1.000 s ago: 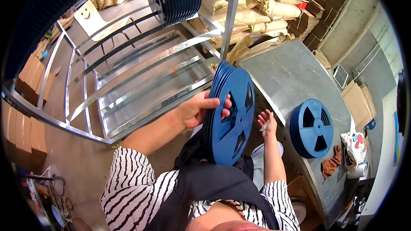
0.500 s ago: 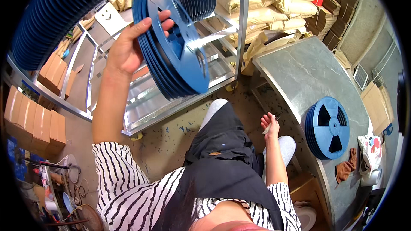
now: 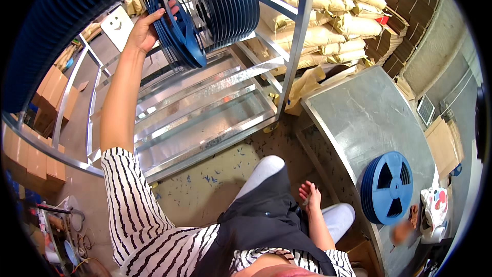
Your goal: The person sits on the floor and repeatedly picks up blue plastic reel-like parts from a metal shelf. They place the parts onto a stack on their lap, aligning them carefully before adding the next one. The person continues this repetitive stacking process throughout the clip.
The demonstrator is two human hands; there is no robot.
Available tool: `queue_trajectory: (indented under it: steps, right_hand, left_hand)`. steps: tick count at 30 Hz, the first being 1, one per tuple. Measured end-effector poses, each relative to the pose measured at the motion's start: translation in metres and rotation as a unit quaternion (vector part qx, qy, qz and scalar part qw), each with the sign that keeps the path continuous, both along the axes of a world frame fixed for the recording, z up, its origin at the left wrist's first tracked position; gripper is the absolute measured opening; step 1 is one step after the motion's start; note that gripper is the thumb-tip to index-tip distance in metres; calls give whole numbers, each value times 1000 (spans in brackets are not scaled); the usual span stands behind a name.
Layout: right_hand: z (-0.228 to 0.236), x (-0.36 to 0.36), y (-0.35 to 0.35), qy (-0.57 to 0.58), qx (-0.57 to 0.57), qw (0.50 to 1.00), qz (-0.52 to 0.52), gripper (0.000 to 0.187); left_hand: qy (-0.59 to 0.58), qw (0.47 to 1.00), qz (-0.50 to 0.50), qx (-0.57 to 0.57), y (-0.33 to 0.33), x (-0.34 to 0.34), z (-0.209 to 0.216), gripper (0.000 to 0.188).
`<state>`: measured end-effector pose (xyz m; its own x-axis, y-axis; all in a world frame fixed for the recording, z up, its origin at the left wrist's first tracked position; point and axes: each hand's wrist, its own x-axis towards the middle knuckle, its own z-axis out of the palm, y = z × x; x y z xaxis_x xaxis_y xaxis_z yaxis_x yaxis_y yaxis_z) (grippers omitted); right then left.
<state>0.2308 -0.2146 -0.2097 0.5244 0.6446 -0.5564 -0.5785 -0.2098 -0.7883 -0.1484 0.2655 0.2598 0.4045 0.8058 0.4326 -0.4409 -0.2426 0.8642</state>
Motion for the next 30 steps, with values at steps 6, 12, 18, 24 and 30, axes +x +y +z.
queue_trajectory:
  steps: [6, 12, 18, 24, 30]
  right_hand:
    - [-17, 6, -7, 13, -46, 999, -24, 44]
    - [-29, 16, -10, 10, -74, 996, -51, 44]
    - [-34, 16, -3, 4, -100, 994, -34, 45]
    - [-37, 15, 7, -2, -109, 994, -9, 45]
    - [-40, 13, 3, -9, -121, 993, 11, 47]
  left_hand:
    - [7, 1000, 11, 19, 104, 17, -23, 51]
    - [-10, 997, -68, -30, 161, 36, -42, 45]
    - [144, 984, 84, -55, 189, 26, -32, 39]
    - [301, 921, 241, -49, 203, 1, -34, 63]
    - [146, 923, 347, -78, 200, -1, -90, 85]
